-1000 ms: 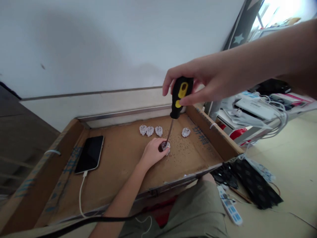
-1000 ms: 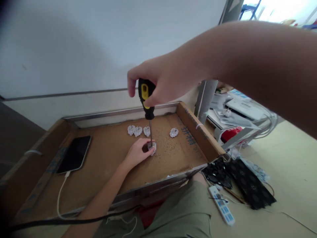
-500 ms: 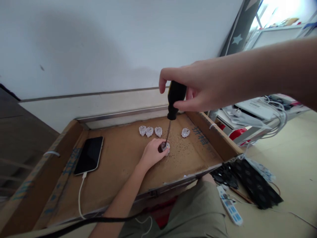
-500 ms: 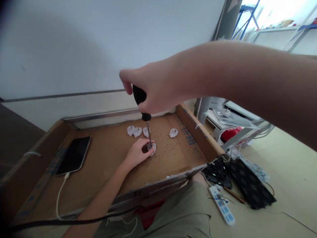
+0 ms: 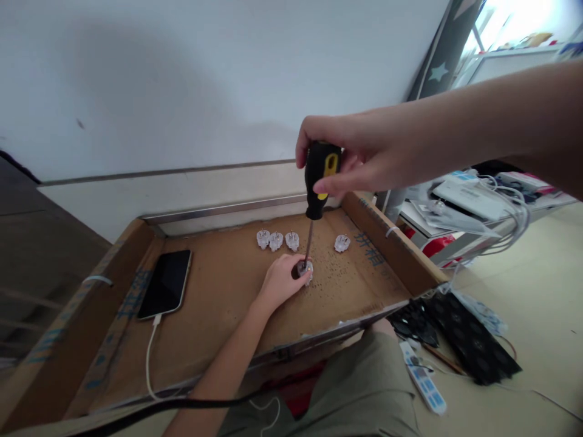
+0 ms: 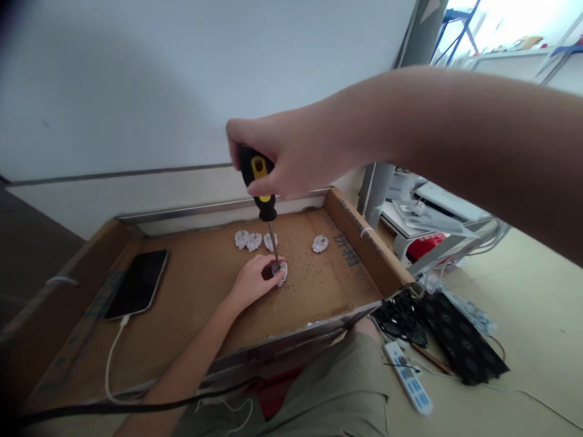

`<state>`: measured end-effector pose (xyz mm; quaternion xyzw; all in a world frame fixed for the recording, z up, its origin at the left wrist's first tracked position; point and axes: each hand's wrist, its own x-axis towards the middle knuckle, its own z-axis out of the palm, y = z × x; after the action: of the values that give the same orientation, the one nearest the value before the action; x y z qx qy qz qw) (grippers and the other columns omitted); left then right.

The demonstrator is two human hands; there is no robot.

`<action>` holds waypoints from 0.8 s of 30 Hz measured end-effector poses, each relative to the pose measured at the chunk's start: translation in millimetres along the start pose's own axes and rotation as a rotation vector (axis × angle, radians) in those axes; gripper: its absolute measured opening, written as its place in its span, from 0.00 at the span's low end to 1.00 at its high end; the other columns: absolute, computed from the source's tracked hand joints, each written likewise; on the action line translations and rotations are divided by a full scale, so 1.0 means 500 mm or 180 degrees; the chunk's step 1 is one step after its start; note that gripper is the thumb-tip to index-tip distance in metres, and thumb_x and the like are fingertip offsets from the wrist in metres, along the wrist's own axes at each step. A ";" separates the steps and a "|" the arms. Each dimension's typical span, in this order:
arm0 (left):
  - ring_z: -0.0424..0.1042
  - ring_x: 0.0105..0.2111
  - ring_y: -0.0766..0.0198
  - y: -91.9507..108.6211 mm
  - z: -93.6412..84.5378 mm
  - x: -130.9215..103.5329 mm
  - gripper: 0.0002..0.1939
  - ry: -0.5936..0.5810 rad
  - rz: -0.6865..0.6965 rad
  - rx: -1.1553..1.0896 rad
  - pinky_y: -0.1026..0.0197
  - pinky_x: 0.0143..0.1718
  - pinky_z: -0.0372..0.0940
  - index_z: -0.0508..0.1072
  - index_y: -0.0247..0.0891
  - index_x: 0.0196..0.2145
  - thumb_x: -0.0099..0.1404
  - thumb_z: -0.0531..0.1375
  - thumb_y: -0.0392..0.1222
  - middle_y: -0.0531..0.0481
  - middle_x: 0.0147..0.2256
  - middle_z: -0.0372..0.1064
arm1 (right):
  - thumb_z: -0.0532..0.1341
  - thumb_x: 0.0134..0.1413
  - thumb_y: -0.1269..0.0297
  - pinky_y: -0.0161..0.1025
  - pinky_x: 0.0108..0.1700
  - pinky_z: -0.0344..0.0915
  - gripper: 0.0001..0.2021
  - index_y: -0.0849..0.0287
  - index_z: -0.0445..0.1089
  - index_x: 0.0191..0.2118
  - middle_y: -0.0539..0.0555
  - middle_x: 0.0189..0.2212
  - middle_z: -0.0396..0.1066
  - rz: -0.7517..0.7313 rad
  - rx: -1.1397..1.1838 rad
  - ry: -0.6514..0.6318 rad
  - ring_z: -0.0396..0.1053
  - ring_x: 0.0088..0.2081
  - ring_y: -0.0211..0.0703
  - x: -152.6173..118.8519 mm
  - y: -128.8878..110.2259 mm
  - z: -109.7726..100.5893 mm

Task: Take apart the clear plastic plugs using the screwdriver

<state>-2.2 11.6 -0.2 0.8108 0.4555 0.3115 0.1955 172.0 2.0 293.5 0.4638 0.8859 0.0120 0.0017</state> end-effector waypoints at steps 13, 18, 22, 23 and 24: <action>0.70 0.38 0.60 -0.003 0.003 -0.001 0.14 0.0006 -0.0156 -0.0049 0.56 0.44 0.64 0.72 0.44 0.44 0.59 0.60 0.45 0.50 0.37 0.70 | 0.50 0.50 0.39 0.34 0.23 0.54 0.23 0.51 0.57 0.45 0.50 0.28 0.66 0.0019 -0.0709 0.0274 0.60 0.22 0.35 -0.002 0.007 0.008; 0.69 0.39 0.60 -0.006 0.005 -0.001 0.14 0.0022 -0.0168 -0.0078 0.56 0.45 0.64 0.72 0.44 0.44 0.59 0.60 0.45 0.50 0.38 0.70 | 0.49 0.50 0.39 0.36 0.24 0.51 0.24 0.52 0.57 0.44 0.51 0.30 0.66 -0.0103 -0.1059 0.0527 0.55 0.21 0.33 -0.010 0.003 0.012; 0.69 0.39 0.60 -0.004 0.003 -0.001 0.14 -0.0001 -0.0112 -0.0030 0.56 0.44 0.64 0.72 0.45 0.44 0.59 0.60 0.45 0.50 0.37 0.70 | 0.56 0.49 0.61 0.35 0.27 0.57 0.19 0.46 0.54 0.48 0.46 0.41 0.66 -0.0126 -0.0083 -0.0029 0.58 0.23 0.30 -0.022 -0.028 0.007; 0.69 0.39 0.59 -0.003 0.002 -0.001 0.14 -0.0001 -0.0103 -0.0009 0.56 0.44 0.64 0.72 0.45 0.44 0.59 0.60 0.45 0.50 0.37 0.70 | 0.56 0.49 0.60 0.35 0.27 0.57 0.17 0.47 0.55 0.47 0.47 0.39 0.66 -0.0132 -0.0110 0.0002 0.59 0.24 0.31 -0.022 -0.033 0.008; 0.69 0.39 0.59 -0.003 0.002 -0.002 0.14 0.0003 -0.0096 0.0004 0.56 0.45 0.64 0.72 0.45 0.44 0.59 0.60 0.45 0.50 0.37 0.70 | 0.55 0.51 0.57 0.35 0.28 0.57 0.15 0.49 0.56 0.46 0.48 0.37 0.67 -0.0155 -0.0255 0.0104 0.60 0.25 0.33 -0.021 -0.034 0.009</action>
<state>-2.7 11.7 -2.1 0.8037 0.4680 0.3087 0.1994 164.0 -16.3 288.3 0.4414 0.8956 0.0551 0.0061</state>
